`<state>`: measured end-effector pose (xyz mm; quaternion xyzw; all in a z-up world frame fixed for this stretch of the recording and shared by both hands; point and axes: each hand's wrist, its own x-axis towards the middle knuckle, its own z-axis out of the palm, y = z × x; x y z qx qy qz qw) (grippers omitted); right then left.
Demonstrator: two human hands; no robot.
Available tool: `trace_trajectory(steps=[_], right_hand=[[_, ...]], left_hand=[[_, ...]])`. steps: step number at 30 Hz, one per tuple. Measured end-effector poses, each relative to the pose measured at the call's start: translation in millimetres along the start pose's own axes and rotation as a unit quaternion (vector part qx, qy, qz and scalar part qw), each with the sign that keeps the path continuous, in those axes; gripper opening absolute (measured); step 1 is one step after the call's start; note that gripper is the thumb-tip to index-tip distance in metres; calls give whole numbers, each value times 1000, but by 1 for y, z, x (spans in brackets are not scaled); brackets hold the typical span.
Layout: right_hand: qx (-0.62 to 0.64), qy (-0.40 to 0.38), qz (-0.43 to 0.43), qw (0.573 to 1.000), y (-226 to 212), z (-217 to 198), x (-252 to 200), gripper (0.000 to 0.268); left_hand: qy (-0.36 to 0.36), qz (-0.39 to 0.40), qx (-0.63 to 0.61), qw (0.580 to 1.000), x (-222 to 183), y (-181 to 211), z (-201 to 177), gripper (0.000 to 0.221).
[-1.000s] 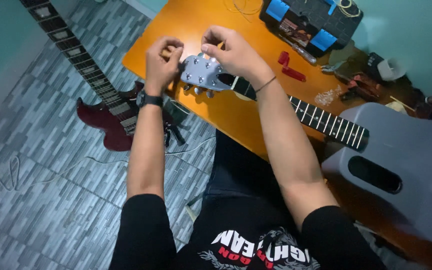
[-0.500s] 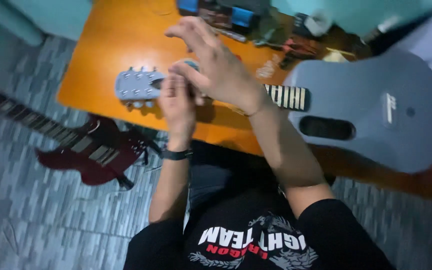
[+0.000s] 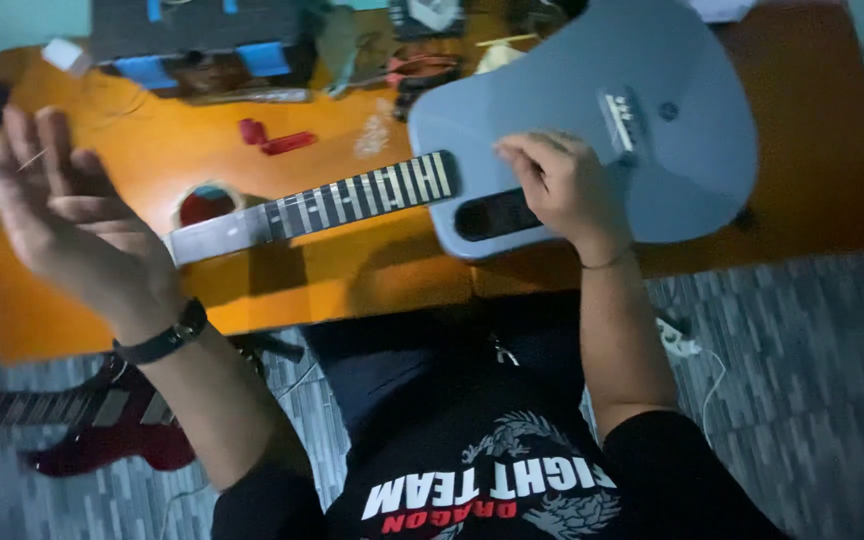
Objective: Replacing and winding strings on an acoustic guitar
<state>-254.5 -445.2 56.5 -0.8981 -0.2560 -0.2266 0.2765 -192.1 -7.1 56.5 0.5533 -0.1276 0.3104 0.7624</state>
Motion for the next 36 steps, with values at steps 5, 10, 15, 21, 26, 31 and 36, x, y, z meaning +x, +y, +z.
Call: trace_trajectory(steps=[5, 10, 15, 21, 26, 31, 36], right_hand=[[-17, 50, 74, 996, 20, 14, 0, 21], [29, 70, 101, 992, 32, 28, 8, 26], [-57, 49, 59, 995, 44, 10, -13, 32], [-184, 225, 185, 939, 105, -102, -110, 52], [-229, 50, 452, 861, 207, -106, -222, 30], [-244, -66, 439, 862, 244, -83, -235, 34], [152, 239, 665, 691, 192, -106, -190, 48]], left_hand=[[-65, -133, -2, 989, -55, -12, 110, 51], [-198, -247, 229, 921, -90, 9, 206, 70], [-268, 117, 544, 786, -110, 5, 268, 38], [-428, 146, 465, 761, -127, -58, 344, 28], [-461, 219, 456, 729, -151, -128, 374, 24], [-487, 208, 443, 723, -156, -152, 379, 23], [-488, 231, 406, 737, -159, -150, 377, 26]])
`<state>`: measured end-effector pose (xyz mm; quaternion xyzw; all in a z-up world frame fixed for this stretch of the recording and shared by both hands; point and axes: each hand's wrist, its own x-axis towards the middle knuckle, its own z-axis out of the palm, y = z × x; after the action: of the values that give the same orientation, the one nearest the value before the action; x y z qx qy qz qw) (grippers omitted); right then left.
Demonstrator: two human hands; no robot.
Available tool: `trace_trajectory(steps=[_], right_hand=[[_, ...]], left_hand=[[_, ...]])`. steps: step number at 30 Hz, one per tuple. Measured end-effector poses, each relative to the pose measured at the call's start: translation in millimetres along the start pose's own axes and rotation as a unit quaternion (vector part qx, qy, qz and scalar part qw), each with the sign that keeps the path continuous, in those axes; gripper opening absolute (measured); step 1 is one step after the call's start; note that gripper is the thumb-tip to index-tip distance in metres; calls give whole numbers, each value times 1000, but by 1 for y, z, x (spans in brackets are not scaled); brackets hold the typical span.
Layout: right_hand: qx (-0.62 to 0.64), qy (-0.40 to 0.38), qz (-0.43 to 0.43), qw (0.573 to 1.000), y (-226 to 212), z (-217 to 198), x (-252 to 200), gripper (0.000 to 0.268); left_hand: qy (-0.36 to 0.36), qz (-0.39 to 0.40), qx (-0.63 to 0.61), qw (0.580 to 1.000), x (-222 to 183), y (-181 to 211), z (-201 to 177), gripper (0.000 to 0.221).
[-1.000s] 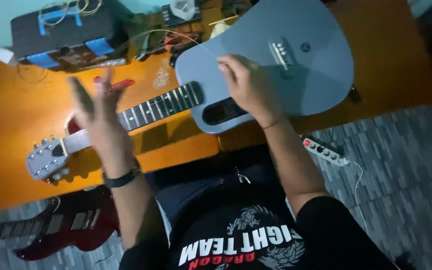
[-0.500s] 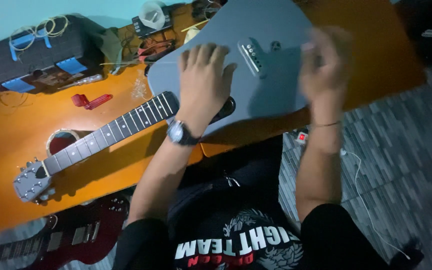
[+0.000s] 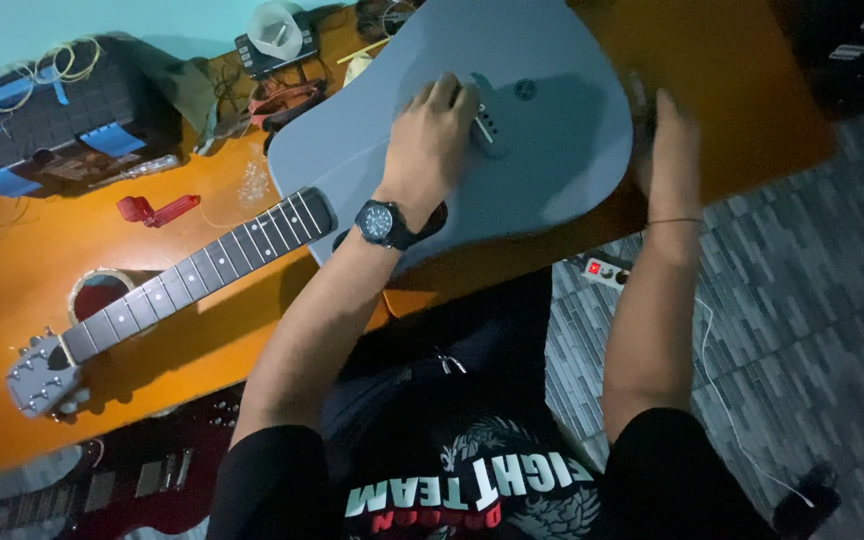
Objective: Replacing and winding strings on an acoustic guitar
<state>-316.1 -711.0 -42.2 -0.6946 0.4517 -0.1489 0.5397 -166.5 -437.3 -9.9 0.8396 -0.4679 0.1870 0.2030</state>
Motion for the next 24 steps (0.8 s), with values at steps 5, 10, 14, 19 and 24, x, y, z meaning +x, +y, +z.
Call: trace_trajectory(steps=[5, 10, 14, 19, 24], right_hand=[[-216, -12, -387, 896, -53, -21, -63, 39], [-282, -119, -431, 849, -72, -10, -83, 46], [-335, -194, -496, 778, -82, 20, -89, 46], [-333, -147, -590, 721, -77, 39, -87, 30], [-374, -138, -575, 714, -81, 49, -99, 17]], left_hand=[[-14, -53, -163, 985, 4, 0, -15, 30], [-10, -35, -233, 972, -1, -7, -17, 33], [0, -26, -285, 958, -3, -12, -17, 30], [19, -28, -291, 956, -3, -8, -13, 18], [8, 1, -279, 960, -9, -14, -5, 22]])
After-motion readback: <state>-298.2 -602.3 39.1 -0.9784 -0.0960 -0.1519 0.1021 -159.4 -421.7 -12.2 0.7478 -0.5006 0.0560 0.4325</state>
